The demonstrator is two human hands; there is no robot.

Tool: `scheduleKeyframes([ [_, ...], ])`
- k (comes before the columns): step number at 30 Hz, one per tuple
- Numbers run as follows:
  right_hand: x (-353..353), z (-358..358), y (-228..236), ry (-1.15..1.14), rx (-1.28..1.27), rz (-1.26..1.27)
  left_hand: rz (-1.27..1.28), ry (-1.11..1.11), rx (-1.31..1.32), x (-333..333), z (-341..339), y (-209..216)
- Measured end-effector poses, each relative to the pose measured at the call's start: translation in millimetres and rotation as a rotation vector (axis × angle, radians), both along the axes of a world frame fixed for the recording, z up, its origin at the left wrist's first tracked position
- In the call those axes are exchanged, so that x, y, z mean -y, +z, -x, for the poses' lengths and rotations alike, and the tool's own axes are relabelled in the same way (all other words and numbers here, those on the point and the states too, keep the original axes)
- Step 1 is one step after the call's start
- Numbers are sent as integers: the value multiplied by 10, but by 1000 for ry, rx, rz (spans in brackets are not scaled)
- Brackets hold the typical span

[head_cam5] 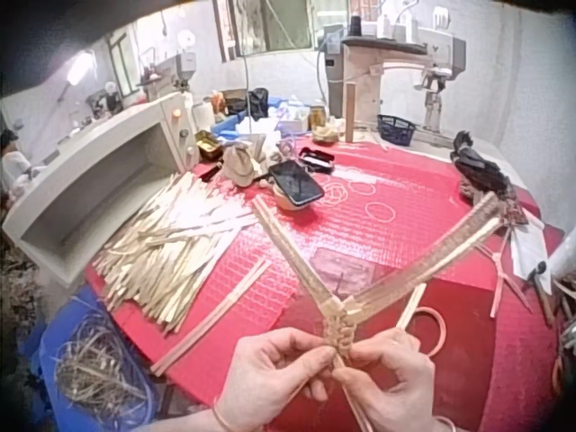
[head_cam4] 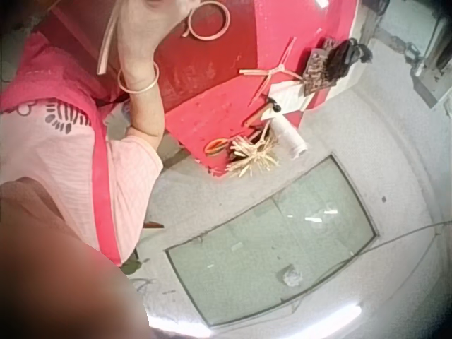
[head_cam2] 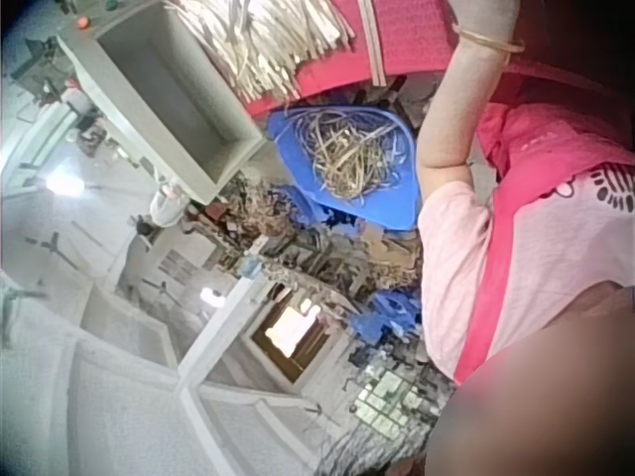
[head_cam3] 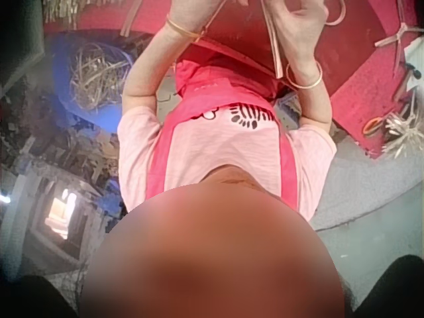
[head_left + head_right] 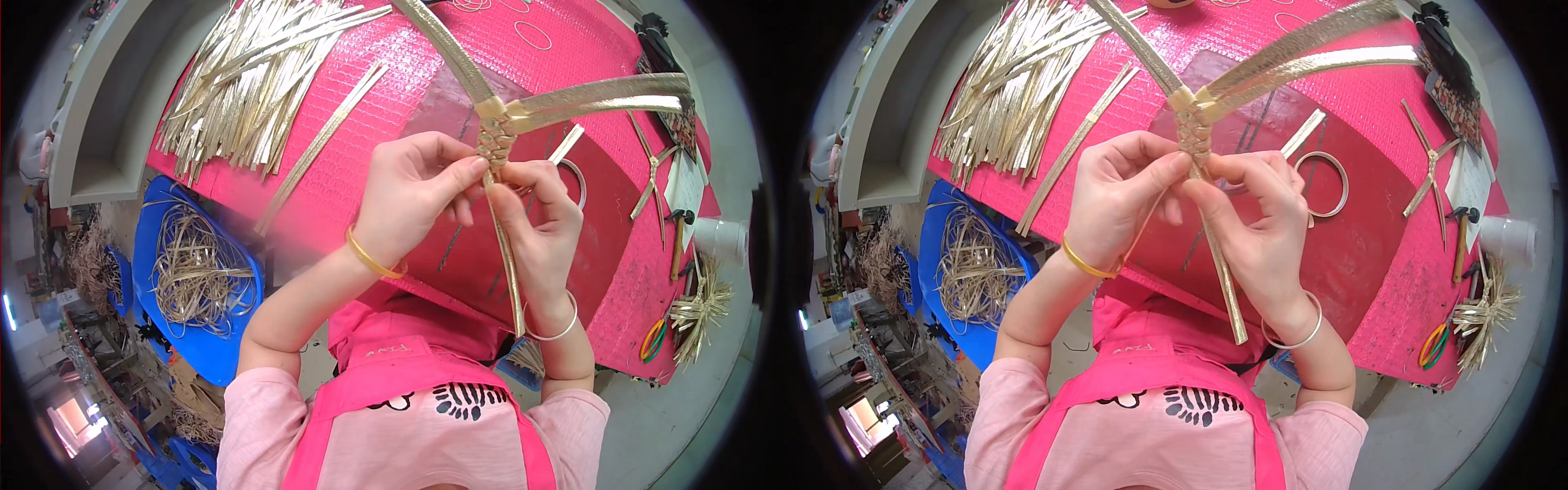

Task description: The recorder is weaving gold-colored strips into a complex star-shaped ornament.

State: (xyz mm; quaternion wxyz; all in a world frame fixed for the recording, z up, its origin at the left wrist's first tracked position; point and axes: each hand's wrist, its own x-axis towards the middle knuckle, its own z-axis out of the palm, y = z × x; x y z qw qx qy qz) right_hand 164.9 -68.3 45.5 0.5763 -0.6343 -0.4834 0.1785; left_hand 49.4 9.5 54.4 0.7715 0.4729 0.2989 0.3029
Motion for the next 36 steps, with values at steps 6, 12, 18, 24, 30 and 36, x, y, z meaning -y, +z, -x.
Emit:
scheduleKeyframes([
  [6, -19, -177, 50, 186, -500, 146, -67, 25, -24, -7, -47, 47],
  [12, -17, -242, 9, 219, -498, 262, 9, -371, -229, -190, 3, 16],
  [18, -13, -291, -27, 288, -595, 354, -426, -334, -338, -185, 22, -185],
  [24, -12, -297, -39, 302, -672, 351, -74, -284, -189, -78, 13, -223],
  [30, -11, -298, -107, 287, -606, 359, 235, -212, -114, -11, 8, -261],
  [36, 41, -492, 62, 496, 23, 812, -60, -112, -320, -46, 101, -277],
])
